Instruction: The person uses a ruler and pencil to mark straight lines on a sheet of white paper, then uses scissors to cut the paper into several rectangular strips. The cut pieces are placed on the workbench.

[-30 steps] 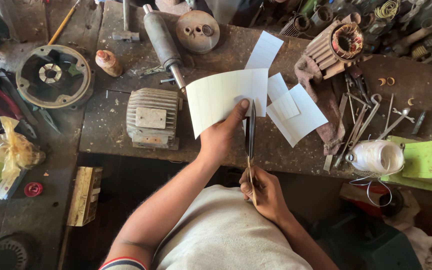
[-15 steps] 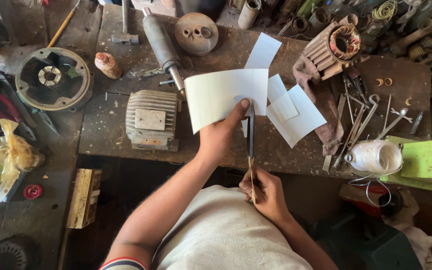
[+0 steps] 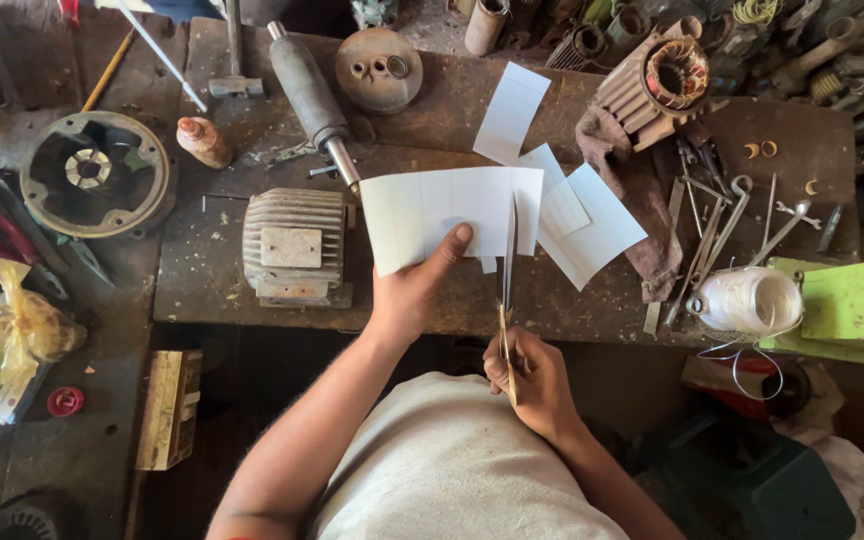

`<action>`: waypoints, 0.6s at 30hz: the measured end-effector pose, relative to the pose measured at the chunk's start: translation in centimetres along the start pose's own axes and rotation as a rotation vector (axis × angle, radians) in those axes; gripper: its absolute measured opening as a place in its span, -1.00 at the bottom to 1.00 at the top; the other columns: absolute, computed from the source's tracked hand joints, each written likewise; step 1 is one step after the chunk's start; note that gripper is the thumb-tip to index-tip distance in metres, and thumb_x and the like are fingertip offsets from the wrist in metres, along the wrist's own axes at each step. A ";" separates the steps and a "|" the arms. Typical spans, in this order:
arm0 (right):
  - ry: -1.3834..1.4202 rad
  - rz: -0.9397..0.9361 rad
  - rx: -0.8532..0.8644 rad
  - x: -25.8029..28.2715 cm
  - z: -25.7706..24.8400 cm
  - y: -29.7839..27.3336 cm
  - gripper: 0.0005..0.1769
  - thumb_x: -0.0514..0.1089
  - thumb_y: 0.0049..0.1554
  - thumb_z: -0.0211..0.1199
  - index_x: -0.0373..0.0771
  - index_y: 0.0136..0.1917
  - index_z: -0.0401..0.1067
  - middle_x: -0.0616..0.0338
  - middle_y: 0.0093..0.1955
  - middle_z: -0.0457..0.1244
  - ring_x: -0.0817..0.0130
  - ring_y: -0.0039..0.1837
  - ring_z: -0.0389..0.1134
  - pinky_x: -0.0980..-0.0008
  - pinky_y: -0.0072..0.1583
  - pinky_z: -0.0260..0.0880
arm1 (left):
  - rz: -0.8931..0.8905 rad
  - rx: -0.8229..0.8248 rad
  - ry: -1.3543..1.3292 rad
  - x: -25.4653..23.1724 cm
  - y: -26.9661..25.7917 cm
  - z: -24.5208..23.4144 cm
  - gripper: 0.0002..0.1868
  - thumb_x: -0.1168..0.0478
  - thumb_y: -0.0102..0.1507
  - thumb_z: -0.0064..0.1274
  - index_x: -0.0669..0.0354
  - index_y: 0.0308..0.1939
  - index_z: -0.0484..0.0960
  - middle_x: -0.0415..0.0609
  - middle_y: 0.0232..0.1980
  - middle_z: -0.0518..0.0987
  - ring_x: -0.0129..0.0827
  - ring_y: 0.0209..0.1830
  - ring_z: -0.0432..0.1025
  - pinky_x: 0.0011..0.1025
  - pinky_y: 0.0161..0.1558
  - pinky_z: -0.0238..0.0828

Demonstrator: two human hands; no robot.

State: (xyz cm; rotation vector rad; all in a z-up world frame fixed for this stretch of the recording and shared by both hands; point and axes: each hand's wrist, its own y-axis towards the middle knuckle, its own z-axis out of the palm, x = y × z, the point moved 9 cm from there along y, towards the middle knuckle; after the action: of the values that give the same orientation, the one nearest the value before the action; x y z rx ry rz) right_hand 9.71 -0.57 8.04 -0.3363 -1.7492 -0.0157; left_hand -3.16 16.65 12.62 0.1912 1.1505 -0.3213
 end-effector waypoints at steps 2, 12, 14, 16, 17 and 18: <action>-0.001 -0.036 -0.011 0.6 0.1 0.1 -0.70 -0.02 0.22 0.30 -0.27 -0.19 0.37 0.28 -0.33 0.27 0.57 -0.34 0.29 0.53 -0.28 0.34 | -0.001 -0.012 0.008 0.1 -0.2 -0.1 -0.63 0.11 0.28 0.28 0.31 0.02 0.64 -0.07 -0.07 0.67 -0.42 -0.08 0.55 -0.44 -0.02 0.54; 0.029 -0.092 -0.045 1.7 0.1 0.1 -0.77 -0.09 0.23 0.30 -0.27 -0.16 0.40 0.30 -0.34 0.24 0.60 -0.35 0.22 0.52 -0.27 0.41 | -0.060 0.013 -0.024 1.0 -0.5 0.3 -0.63 0.11 0.26 0.28 0.31 0.00 0.63 -0.06 -0.09 0.67 -0.42 -0.11 0.56 -0.43 -0.06 0.56; -0.017 -0.101 -0.071 1.8 -0.5 0.3 -0.75 -0.06 0.23 0.28 -0.26 -0.16 0.40 0.30 -0.35 0.24 0.59 -0.34 0.25 0.52 -0.27 0.30 | -0.071 0.041 0.004 1.3 -0.7 0.7 -0.63 0.12 0.26 0.29 0.33 0.00 0.64 -0.06 -0.11 0.67 -0.43 -0.14 0.54 -0.43 -0.09 0.55; -0.044 -0.098 -0.094 1.9 -0.9 0.5 -0.73 -0.03 0.24 0.27 -0.26 -0.17 0.39 0.29 -0.35 0.23 0.57 -0.34 0.27 0.51 -0.27 0.23 | -0.051 0.081 0.002 1.4 -0.9 1.1 -0.63 0.12 0.27 0.29 0.34 0.00 0.64 -0.05 -0.11 0.67 -0.44 -0.13 0.54 -0.45 -0.07 0.54; -0.048 -0.091 -0.104 1.8 -1.1 0.7 -0.72 -0.03 0.25 0.27 -0.26 -0.17 0.39 0.29 -0.36 0.23 0.57 -0.34 0.26 0.50 -0.27 0.23 | -0.044 0.101 0.001 1.6 -1.1 1.3 -0.63 0.12 0.28 0.29 0.34 0.00 0.64 -0.05 -0.10 0.67 -0.45 -0.12 0.54 -0.45 -0.07 0.54; -0.052 -0.084 -0.114 1.7 -1.2 0.8 -0.71 -0.02 0.26 0.27 -0.26 -0.17 0.39 0.29 -0.36 0.22 0.56 -0.34 0.26 0.49 -0.27 0.22 | -0.062 0.090 0.003 1.9 -1.0 1.2 -0.63 0.12 0.28 0.29 0.35 -0.01 0.65 -0.04 -0.11 0.68 -0.44 -0.14 0.55 -0.44 -0.08 0.55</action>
State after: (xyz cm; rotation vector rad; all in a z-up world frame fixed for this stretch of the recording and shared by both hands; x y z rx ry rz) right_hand 10.76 0.36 9.81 -0.3488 -1.8173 -0.1685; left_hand -1.72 15.03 11.35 0.2350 1.1471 -0.4279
